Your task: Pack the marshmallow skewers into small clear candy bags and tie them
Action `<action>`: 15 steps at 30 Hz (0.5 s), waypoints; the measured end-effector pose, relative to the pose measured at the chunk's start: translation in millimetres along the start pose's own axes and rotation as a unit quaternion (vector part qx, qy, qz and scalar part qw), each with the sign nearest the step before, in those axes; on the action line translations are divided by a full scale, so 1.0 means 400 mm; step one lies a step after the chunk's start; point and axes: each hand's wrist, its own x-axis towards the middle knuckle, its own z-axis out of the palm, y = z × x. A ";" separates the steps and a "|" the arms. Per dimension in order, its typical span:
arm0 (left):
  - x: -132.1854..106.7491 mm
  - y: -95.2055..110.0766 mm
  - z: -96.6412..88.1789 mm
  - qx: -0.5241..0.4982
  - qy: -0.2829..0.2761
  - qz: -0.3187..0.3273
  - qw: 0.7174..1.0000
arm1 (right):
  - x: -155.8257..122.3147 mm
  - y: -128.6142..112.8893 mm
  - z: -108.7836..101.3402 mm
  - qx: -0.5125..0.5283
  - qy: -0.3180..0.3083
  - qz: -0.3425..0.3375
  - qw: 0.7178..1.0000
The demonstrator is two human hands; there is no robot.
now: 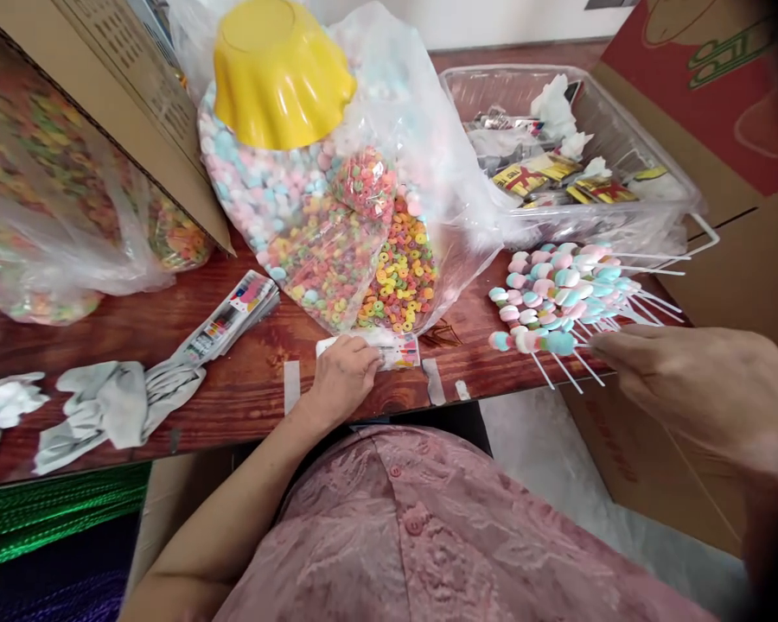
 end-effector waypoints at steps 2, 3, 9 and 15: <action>-0.002 0.008 -0.013 0.025 -0.035 0.006 0.999 | 0.048 -0.038 -0.047 -0.041 -0.150 -0.079 0.985; -0.003 0.012 -0.018 0.032 -0.047 0.007 0.998 | 0.069 -0.059 -0.061 -0.058 -0.181 -0.098 0.977; -0.010 0.003 -0.004 -0.047 0.012 0.000 0.999 | 0.128 -0.133 -0.059 -0.035 -0.130 -0.184 0.974; -0.012 -0.017 0.015 -0.175 0.062 -0.036 0.982 | 0.142 -0.108 -0.019 0.075 -0.079 -0.180 0.978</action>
